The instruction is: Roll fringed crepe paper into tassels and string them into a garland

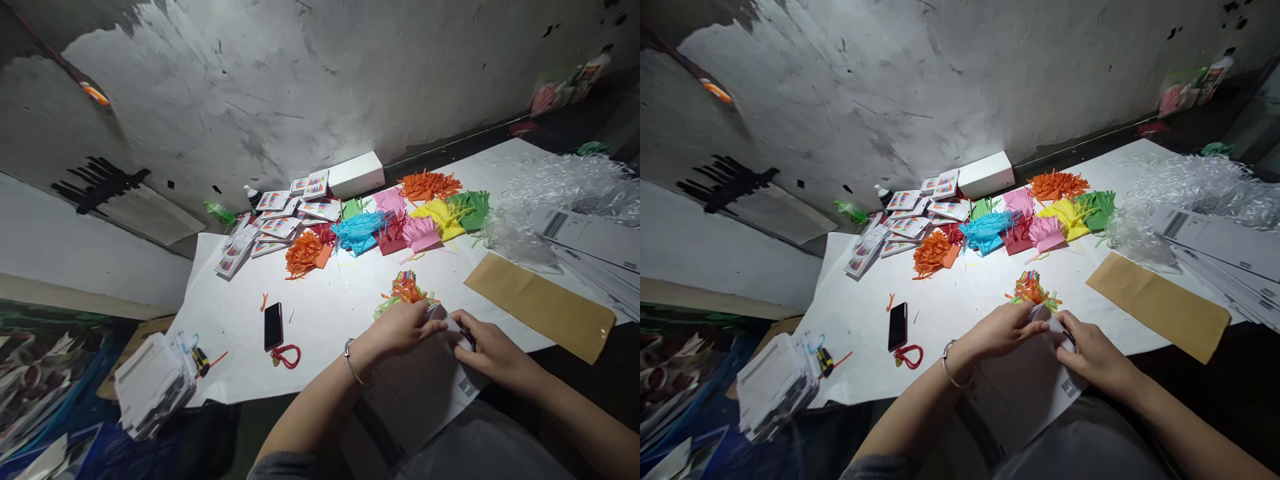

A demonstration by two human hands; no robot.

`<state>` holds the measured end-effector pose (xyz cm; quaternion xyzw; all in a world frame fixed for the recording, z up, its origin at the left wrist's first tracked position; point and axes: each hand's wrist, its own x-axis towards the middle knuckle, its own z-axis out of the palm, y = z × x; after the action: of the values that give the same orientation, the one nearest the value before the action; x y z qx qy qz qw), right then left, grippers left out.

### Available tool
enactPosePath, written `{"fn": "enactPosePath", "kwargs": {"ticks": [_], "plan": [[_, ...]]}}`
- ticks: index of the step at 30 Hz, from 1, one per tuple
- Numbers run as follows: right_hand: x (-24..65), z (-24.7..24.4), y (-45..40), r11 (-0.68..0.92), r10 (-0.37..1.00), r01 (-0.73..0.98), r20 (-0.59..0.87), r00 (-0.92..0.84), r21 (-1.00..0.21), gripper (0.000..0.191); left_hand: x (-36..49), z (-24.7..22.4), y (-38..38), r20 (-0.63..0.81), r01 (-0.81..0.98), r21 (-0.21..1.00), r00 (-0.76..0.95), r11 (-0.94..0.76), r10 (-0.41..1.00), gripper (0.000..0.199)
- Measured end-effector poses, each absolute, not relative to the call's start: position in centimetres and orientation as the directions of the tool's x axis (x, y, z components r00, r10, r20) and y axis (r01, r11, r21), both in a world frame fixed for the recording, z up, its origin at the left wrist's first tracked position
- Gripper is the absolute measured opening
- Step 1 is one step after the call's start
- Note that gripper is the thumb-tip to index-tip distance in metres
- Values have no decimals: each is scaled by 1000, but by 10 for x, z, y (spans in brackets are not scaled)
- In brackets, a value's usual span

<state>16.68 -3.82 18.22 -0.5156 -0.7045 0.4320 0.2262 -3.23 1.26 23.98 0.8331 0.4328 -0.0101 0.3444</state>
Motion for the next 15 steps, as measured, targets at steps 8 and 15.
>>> {"fn": "enactPosePath", "kwargs": {"ticks": [8, 15], "plan": [[171, 182, -34, 105, 904, 498, -127, -409, -861, 4, -31, 242, 12, -318, 711, 565, 656, -418, 685, 42], [169, 176, -38, 101, 915, 540, -134, -379, -835, 10, -27, 242, 13, -360, 735, 546, 639, -401, 680, 37]]}}
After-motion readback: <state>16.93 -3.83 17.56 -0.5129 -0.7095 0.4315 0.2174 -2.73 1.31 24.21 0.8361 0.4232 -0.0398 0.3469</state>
